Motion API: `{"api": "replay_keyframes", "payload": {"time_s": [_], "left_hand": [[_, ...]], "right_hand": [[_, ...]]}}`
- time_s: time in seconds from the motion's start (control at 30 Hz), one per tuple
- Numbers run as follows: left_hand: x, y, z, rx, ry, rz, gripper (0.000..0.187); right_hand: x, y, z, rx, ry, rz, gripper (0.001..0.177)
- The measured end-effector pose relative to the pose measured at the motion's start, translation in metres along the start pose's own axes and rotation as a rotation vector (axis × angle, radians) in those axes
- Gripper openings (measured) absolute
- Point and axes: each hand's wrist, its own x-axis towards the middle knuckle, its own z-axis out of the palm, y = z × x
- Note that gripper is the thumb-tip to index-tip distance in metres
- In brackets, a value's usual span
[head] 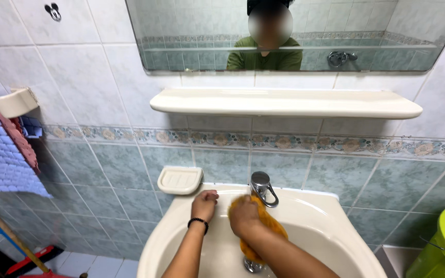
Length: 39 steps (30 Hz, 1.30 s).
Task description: The person washes a yellow sponge under running water and wipes the sink basin and faucet. They then wipe a white wall-mounted corner shelf and rinse several toothbrushes, toothpaste tubes, and metal cups under the tap.
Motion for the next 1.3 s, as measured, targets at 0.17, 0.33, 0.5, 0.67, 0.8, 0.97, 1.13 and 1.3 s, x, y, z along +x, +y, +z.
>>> {"api": "replay_keyframes", "payload": {"time_s": [0.17, 0.33, 0.5, 0.67, 0.8, 0.97, 1.13, 1.3], "left_hand": [[-0.004, 0.012, 0.002, -0.007, -0.151, 0.018, 0.024], [0.005, 0.005, -0.004, -0.044, -0.176, -0.010, 0.024], [0.006, 0.014, 0.002, -0.001, -0.226, -0.002, 0.024], [0.021, 0.021, -0.011, -0.060, -0.184, 0.086, 0.025], [0.031, 0.016, -0.028, -0.064, -0.127, 0.132, 0.023], [0.017, 0.000, -0.036, -0.044, -0.275, -0.037, 0.021], [0.019, -0.013, -0.035, -0.024, -0.306, -0.088, 0.020], [0.029, -0.018, -0.022, -0.032, -0.340, -0.086, 0.021]], "right_hand": [[-0.004, 0.002, 0.002, -0.068, -0.066, -0.227, 0.032], [-0.019, 0.015, 0.004, 0.205, 0.303, -0.010, 0.050], [-0.018, -0.002, -0.006, -0.122, -0.049, -0.114, 0.033], [0.017, -0.030, -0.003, -0.187, 0.147, -0.081, 0.046], [0.088, -0.022, 0.003, -0.350, 0.070, 0.099, 0.063], [0.153, -0.018, 0.037, -0.566, -0.243, 0.043, 0.060], [0.122, -0.026, 0.078, -0.482, -0.147, -0.103, 0.039], [0.047, -0.036, 0.069, -0.518, -0.199, -0.296, 0.030]]}}
